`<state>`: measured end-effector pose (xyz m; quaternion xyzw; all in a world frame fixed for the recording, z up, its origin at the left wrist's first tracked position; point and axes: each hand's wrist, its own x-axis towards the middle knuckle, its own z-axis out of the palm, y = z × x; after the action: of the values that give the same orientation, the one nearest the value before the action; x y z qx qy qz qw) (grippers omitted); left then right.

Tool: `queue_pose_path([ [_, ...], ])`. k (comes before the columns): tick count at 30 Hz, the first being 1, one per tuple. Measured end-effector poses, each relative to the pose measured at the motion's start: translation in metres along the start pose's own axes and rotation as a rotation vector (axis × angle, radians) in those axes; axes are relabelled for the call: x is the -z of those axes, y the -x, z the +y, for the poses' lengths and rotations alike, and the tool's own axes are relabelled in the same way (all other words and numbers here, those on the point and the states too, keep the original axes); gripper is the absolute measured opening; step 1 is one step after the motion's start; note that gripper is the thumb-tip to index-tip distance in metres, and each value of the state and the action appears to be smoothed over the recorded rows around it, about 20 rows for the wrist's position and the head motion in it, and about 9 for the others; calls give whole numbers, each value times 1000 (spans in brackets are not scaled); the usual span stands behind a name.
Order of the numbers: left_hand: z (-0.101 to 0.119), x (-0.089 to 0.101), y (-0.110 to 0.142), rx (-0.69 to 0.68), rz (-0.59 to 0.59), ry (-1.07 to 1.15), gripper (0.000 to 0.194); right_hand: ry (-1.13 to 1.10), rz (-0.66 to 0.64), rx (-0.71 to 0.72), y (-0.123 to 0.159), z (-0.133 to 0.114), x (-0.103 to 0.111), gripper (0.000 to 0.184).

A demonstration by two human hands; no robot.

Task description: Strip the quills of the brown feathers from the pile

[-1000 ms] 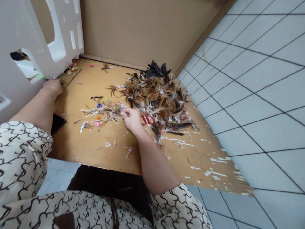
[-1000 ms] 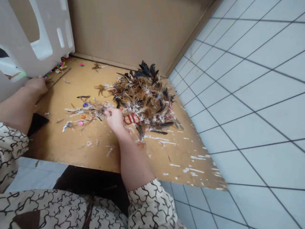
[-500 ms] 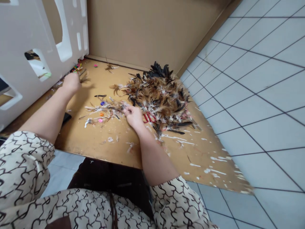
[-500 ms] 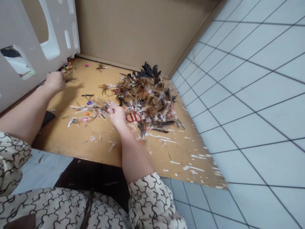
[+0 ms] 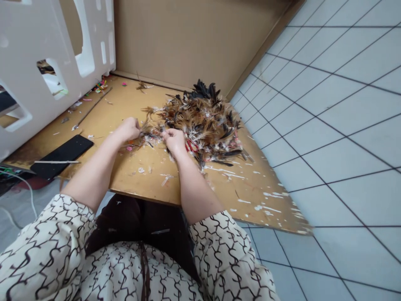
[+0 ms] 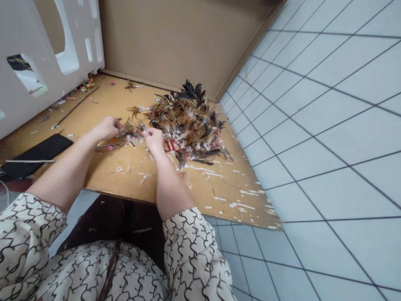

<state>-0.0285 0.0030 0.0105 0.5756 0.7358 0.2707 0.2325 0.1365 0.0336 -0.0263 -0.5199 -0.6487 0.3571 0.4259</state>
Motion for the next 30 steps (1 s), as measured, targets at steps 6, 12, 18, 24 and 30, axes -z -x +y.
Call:
queue_pose_path([
  [6, -14, -4, 3, 68, 46, 377, 9, -29, -5, 4, -4, 8, -1, 17],
  [12, -18, 5, 2, 95, 149, 575, 5, -126, -43, -40, -2, 6, -3, 17],
  [18, -18, 12, 4, 16, 174, 722, 9, -210, -53, -130, 4, -5, 0, 16],
  [24, -34, 25, 1, 86, 241, 386, 15, -272, -55, -163, 7, -11, 3, 16],
  [30, -37, 30, 4, 117, 165, 198, 18, -309, -64, -167, 8, -14, 5, 15],
])
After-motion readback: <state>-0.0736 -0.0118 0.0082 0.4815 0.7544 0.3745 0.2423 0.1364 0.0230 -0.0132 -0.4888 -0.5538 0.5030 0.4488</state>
